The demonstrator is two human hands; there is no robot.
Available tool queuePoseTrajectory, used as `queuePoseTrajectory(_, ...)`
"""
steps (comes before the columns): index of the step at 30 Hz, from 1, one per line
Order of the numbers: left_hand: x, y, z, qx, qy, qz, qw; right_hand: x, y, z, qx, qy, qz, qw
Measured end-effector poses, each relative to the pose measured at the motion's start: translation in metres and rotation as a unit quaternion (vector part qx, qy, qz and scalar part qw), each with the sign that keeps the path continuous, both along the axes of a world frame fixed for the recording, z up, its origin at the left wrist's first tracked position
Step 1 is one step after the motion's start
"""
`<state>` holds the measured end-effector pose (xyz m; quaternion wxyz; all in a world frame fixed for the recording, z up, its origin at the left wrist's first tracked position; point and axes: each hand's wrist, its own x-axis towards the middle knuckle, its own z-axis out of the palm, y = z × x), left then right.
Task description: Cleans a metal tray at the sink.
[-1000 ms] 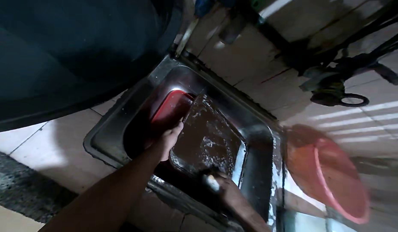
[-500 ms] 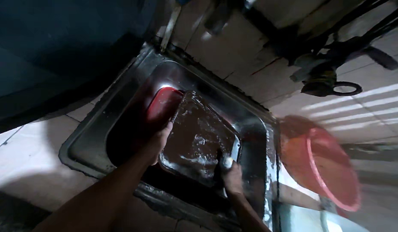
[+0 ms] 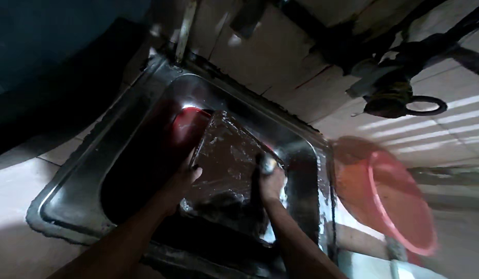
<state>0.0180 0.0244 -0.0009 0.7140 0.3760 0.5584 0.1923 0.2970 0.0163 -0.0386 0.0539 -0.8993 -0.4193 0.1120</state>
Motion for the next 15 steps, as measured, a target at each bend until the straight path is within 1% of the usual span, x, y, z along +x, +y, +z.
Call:
queuePoseTrajectory(2,0.002,0.002,0.002,-0.022,0.020,0.001,1.000,-0.052,0.036,0.009,0.102,0.016,0.125,0.987)
queuePoseTrajectory(4,0.002,0.003,0.001,-0.041,0.033,0.000,0.999,-0.096,0.061,0.017,0.155,0.048,0.260,0.952)
queuePoseTrajectory(5,0.002,0.004,0.002,-0.054,0.040,-0.002,0.998,-0.105,0.066,0.016,0.172,0.048,0.308,0.935)
queuePoseTrajectory(6,0.002,0.005,0.004,-0.066,0.049,-0.001,0.997,-0.100,0.068,0.014,0.171,0.049,0.325,0.929)
queuePoseTrajectory(7,0.001,0.005,0.006,-0.073,0.061,-0.006,0.995,-0.085,0.066,0.010,0.153,0.041,0.315,0.936)
queuePoseTrajectory(8,0.002,0.006,0.008,-0.076,0.072,-0.011,0.994,-0.062,0.063,0.005,0.133,0.028,0.282,0.950)
queuePoseTrajectory(11,0.003,0.008,0.009,-0.070,0.090,-0.001,0.994,0.022,0.046,-0.009,0.049,0.002,0.143,0.989)
queuePoseTrajectory(13,0.004,0.007,0.008,-0.065,0.078,0.002,0.995,0.064,0.033,-0.013,-0.002,-0.003,0.078,0.997)
queuePoseTrajectory(15,0.005,0.007,0.008,-0.059,0.079,0.007,0.995,0.088,0.026,-0.015,-0.042,-0.011,0.022,0.999)
